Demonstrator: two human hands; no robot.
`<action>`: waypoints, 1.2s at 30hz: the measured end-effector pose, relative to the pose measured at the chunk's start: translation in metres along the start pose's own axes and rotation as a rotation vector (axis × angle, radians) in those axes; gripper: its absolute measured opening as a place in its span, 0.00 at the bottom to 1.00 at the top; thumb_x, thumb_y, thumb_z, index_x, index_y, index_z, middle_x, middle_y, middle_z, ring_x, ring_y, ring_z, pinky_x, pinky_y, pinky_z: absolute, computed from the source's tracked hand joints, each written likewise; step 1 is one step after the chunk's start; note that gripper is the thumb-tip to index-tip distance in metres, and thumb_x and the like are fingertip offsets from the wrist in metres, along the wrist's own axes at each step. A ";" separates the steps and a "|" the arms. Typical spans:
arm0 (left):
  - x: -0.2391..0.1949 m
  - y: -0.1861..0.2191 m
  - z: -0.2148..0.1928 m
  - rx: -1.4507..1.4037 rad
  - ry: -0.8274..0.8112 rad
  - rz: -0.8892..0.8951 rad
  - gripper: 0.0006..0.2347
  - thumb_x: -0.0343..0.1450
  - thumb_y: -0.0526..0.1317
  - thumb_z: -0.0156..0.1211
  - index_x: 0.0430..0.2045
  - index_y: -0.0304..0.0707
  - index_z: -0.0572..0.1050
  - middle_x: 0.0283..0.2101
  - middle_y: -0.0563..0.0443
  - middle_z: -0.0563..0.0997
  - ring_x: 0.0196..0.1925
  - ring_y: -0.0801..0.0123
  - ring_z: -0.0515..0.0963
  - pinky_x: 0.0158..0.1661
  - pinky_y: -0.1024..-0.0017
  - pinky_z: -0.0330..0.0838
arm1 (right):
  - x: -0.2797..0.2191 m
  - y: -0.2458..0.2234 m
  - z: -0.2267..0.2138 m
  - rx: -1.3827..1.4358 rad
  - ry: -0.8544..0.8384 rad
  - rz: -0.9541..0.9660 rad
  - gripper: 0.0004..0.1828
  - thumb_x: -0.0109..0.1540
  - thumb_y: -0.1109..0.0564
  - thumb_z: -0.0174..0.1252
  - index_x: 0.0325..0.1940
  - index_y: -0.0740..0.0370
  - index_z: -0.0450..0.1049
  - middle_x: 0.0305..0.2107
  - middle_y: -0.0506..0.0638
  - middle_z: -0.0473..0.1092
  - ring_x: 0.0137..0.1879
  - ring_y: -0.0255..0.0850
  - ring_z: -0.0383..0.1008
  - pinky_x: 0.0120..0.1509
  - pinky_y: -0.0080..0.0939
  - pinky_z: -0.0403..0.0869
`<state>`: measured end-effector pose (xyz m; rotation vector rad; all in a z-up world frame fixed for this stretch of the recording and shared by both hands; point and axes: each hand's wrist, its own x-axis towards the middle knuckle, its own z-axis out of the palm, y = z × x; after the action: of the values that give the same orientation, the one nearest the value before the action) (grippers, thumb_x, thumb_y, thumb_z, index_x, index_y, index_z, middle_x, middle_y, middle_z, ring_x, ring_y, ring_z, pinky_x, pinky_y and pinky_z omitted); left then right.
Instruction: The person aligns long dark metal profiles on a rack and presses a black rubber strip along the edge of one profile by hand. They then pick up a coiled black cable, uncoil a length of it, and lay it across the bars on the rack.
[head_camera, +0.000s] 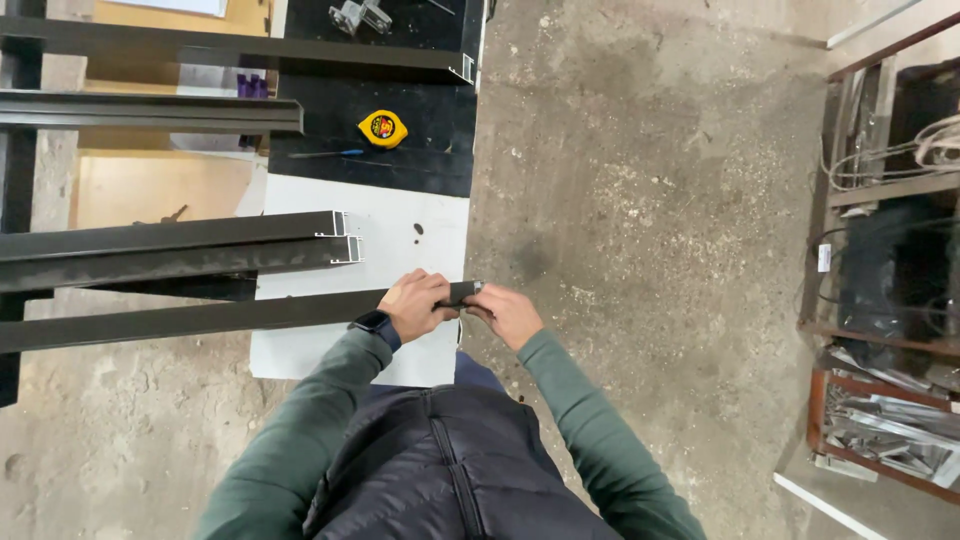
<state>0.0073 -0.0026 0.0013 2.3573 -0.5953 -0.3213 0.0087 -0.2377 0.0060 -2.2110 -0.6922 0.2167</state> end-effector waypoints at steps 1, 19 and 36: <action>-0.002 0.000 -0.001 0.014 0.003 -0.009 0.10 0.64 0.45 0.68 0.32 0.42 0.80 0.39 0.52 0.79 0.45 0.54 0.75 0.49 0.59 0.70 | 0.004 -0.007 -0.002 0.014 0.001 -0.019 0.12 0.60 0.56 0.66 0.46 0.59 0.78 0.39 0.54 0.74 0.44 0.54 0.75 0.46 0.48 0.75; -0.008 -0.012 0.018 -0.025 0.016 0.039 0.08 0.66 0.39 0.65 0.34 0.39 0.79 0.48 0.48 0.77 0.47 0.50 0.79 0.48 0.54 0.74 | -0.009 0.022 -0.003 -0.069 -0.001 -0.023 0.09 0.58 0.56 0.68 0.42 0.58 0.79 0.33 0.52 0.73 0.39 0.51 0.76 0.42 0.47 0.74; -0.016 0.026 0.031 0.357 0.097 -0.083 0.12 0.65 0.33 0.56 0.41 0.42 0.76 0.41 0.52 0.78 0.49 0.58 0.77 0.45 0.57 0.71 | 0.018 0.007 -0.012 -0.099 -0.117 -0.052 0.33 0.54 0.50 0.71 0.60 0.56 0.69 0.59 0.52 0.67 0.47 0.53 0.78 0.45 0.50 0.77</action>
<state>-0.0267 -0.0297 -0.0035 2.7279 -0.5452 -0.1435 0.0313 -0.2390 0.0099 -2.2850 -0.8395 0.2925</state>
